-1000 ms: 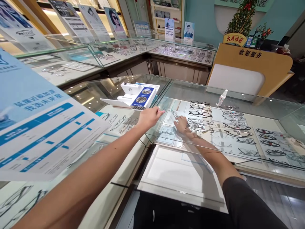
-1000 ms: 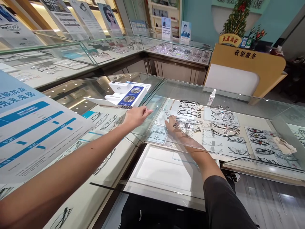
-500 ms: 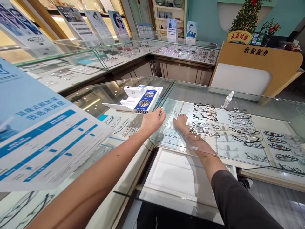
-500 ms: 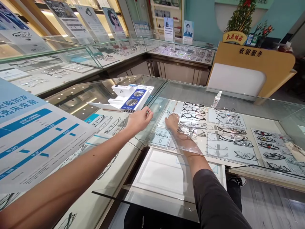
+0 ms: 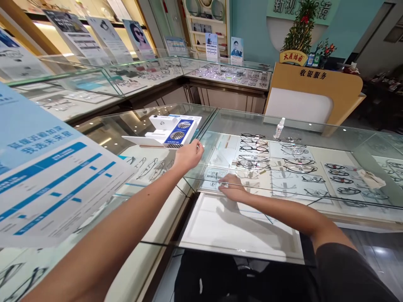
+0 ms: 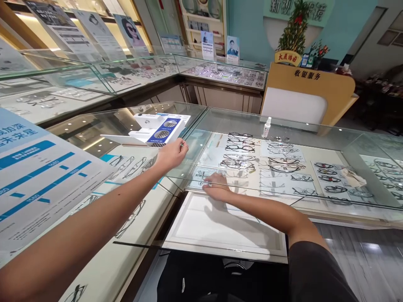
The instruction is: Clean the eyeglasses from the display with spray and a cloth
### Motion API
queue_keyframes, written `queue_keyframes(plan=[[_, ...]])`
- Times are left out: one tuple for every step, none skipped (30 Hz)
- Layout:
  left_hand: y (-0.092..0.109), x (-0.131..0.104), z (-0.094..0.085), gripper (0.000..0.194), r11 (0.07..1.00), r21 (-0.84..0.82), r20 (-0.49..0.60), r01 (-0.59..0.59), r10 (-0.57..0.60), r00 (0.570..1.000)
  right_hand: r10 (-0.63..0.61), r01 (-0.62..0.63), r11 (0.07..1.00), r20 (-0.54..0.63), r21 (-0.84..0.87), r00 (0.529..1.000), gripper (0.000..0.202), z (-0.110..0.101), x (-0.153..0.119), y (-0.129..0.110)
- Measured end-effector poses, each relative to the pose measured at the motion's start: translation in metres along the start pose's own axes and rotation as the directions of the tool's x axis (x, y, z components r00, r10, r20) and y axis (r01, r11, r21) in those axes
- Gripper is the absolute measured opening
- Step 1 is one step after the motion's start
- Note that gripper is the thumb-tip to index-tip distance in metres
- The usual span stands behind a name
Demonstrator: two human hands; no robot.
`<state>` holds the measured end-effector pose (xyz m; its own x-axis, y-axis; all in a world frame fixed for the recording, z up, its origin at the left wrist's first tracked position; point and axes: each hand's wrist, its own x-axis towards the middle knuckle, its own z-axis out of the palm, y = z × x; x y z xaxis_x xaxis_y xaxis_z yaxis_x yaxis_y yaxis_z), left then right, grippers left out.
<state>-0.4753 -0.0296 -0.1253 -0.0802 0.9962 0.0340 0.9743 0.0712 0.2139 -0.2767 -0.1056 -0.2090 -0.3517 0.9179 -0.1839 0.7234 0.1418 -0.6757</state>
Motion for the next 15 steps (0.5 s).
queue_keyframes(plan=[[0.001, 0.000, 0.000, 0.033, 1.000, 0.004, -0.009, 0.006, -0.006, 1.000, -0.014, 0.013, 1.000, 0.057, 0.026, 0.998, 0.022, -0.001, -0.019, -0.002], [0.001, -0.001, 0.000, 0.033, 1.000, 0.008, -0.018, 0.015, -0.015, 1.000, -0.022, 0.016, 0.998, 0.109, 0.056, 0.994, 0.016, -0.004, -0.037, -0.005], [0.002, -0.001, 0.000, 0.033, 1.000, 0.012, -0.028, 0.024, -0.024, 0.999, -0.027, 0.013, 0.996, 0.155, 0.090, 0.987, 0.012, -0.008, -0.055, -0.009], [0.003, -0.002, 0.000, 0.033, 0.999, 0.016, -0.038, 0.032, -0.032, 0.999, -0.027, -0.001, 0.991, 0.201, 0.135, 0.979, 0.011, -0.012, -0.073, -0.014], [0.003, -0.002, 0.000, 0.033, 0.999, 0.019, -0.047, 0.039, -0.038, 0.998, -0.017, -0.039, 0.977, 0.259, 0.211, 0.966, 0.011, -0.018, -0.089, -0.019], [0.004, -0.003, 0.000, 0.033, 0.999, 0.021, -0.056, 0.046, -0.045, 0.997, -0.011, -0.078, 0.958, 0.304, 0.276, 0.953, 0.010, -0.026, -0.104, -0.026], [0.004, -0.003, 0.000, 0.032, 0.998, 0.023, -0.065, 0.056, -0.054, 0.996, -0.010, -0.104, 0.939, 0.325, 0.329, 0.946, 0.008, -0.034, -0.116, -0.032], [0.004, -0.003, 0.000, 0.031, 0.997, 0.023, -0.074, 0.069, -0.067, 0.995, -0.024, -0.109, 0.918, 0.329, 0.382, 0.944, 0.008, -0.044, -0.126, -0.040], [0.004, -0.003, 0.000, 0.030, 0.996, 0.022, -0.082, 0.086, -0.084, 0.993, -0.055, -0.084, 0.896, 0.296, 0.436, 0.953, 0.008, -0.054, -0.132, -0.047], [0.004, -0.003, 0.001, 0.028, 0.994, 0.019, -0.089, 0.104, -0.102, 0.991, -0.098, -0.028, 0.876, 0.235, 0.481, 0.967, 0.009, -0.065, -0.135, -0.054], [0.004, -0.003, 0.001, 0.027, 0.992, 0.014, -0.095, 0.122, -0.120, 0.988, -0.142, 0.043, 0.859, 0.156, 0.511, 0.977, 0.010, -0.077, -0.134, -0.061], [0.004, -0.003, 0.001, 0.025, 0.990, 0.008, -0.097, 0.138, -0.136, 0.986, -0.181, 0.119, 0.848, 0.072, 0.516, 0.981, 0.011, -0.089, -0.129, -0.068], [0.004, -0.003, 0.001, 0.024, 0.989, 0.001, -0.096, 0.148, -0.147, 0.984, -0.212, 0.186, 0.848, -0.005, 0.496, 0.977, 0.013, -0.100, -0.121, -0.074], [0.004, -0.003, 0.001, 0.024, 0.988, -0.005, -0.094, 0.156, -0.155, 0.983, -0.222, 0.238, 0.861, -0.088, 0.450, 0.971, 0.014, -0.109, -0.109, -0.080], [0.004, -0.002, 0.001, 0.024, 0.987, -0.009, -0.092, 0.162, -0.162, 0.982, -0.225, 0.263, 0.881, -0.142, 0.394, 0.964, 0.014, -0.117, -0.094, -0.084]])
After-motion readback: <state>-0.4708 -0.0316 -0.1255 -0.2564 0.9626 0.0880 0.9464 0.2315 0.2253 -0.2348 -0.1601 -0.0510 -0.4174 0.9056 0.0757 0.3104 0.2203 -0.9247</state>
